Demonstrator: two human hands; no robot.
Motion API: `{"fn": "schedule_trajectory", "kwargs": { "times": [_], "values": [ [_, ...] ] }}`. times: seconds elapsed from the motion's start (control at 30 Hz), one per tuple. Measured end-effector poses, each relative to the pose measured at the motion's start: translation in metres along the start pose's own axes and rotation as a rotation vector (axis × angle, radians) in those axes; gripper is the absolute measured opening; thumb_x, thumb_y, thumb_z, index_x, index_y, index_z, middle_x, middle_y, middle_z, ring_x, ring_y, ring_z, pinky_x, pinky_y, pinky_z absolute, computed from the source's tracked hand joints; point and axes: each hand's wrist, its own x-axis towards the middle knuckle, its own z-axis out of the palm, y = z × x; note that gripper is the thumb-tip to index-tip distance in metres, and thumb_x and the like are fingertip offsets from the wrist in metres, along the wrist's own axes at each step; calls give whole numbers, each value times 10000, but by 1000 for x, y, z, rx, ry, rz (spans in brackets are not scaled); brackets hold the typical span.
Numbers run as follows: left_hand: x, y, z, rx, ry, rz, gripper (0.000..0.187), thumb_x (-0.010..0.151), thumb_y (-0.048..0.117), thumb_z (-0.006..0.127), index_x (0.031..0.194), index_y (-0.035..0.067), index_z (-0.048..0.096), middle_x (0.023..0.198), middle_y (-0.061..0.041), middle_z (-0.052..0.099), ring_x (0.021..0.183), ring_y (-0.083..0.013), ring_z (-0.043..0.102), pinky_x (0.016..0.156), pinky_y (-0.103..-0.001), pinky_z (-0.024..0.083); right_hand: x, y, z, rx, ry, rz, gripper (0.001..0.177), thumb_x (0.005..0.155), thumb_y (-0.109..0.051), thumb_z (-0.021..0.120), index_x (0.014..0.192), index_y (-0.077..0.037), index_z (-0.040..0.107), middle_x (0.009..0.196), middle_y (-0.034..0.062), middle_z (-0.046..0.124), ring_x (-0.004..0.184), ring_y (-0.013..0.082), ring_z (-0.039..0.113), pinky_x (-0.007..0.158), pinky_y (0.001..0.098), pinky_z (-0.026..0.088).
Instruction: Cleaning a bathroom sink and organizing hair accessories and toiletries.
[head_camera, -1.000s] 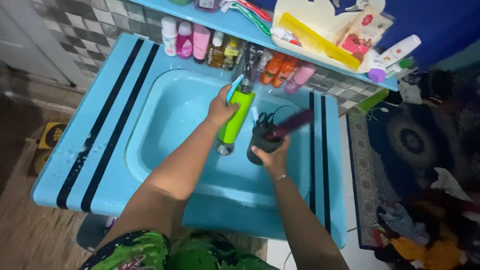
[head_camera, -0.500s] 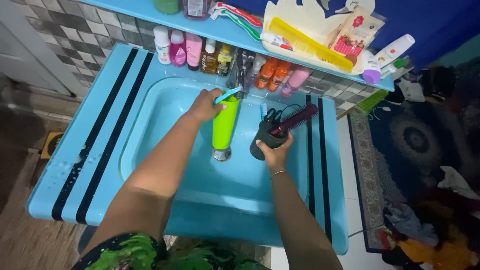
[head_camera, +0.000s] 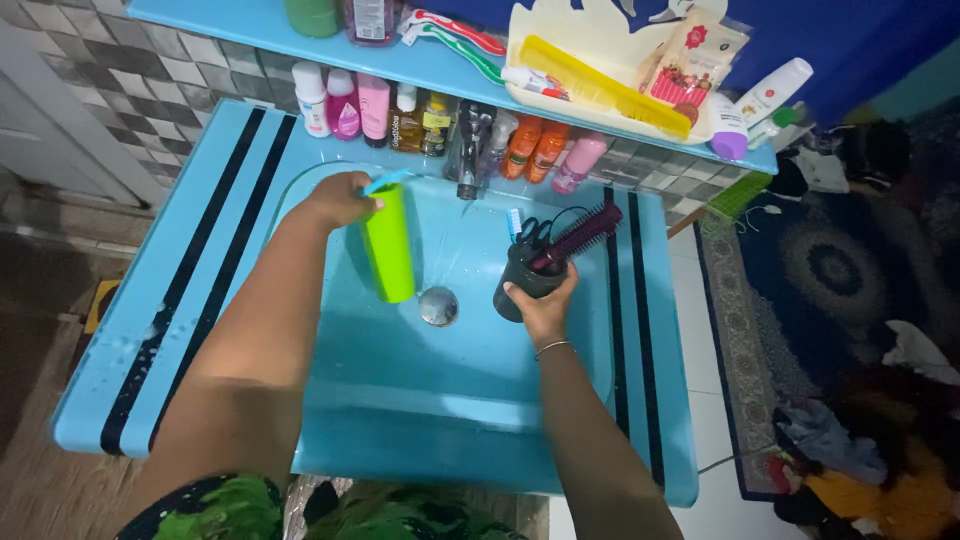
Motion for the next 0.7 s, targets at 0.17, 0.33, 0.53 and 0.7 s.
{"fn": "schedule_trajectory", "kwargs": {
  "times": [0.17, 0.33, 0.53, 0.7],
  "values": [
    [-2, -35, 29, 11, 215, -41, 558, 755, 372, 864, 1205, 80, 709, 1104, -192, 744, 1030, -350, 714, 915, -441, 541, -6, -33, 0, -43, -40, 255, 1145, 678, -134, 887, 1534, -109, 126, 1368, 128, 509, 1255, 252, 564, 1070, 415, 502],
    [-36, -28, 59, 148, 192, -65, 508, 790, 420, 840, 1157, 88, 726, 1084, -216, 725, 1025, -402, 686, 890, -486, 530, -1, -15, 1, 5, -13, 139, 1089, 675, -112, 903, 1494, -80, 187, 1357, 158, 532, 1247, 284, 590, 1089, 430, 508],
    [-48, -12, 60, 73, 161, -67, 393, 832, 400, 784, 1094, 110, 742, 1001, -196, 738, 965, -397, 699, 860, -503, 540, -4, -17, -1, -2, -31, 155, 1076, 682, -129, 899, 1497, -85, 198, 1357, 157, 532, 1245, 275, 594, 1078, 417, 528],
    [-57, 40, 21, 90, 224, 20, 352, 845, 368, 772, 1113, 143, 731, 989, -180, 733, 940, -400, 690, 832, -508, 536, 0, -1, -2, -58, -13, 84, 1068, 682, -118, 927, 1488, -75, 228, 1364, 167, 549, 1239, 286, 604, 1077, 424, 513]
  ]
}}
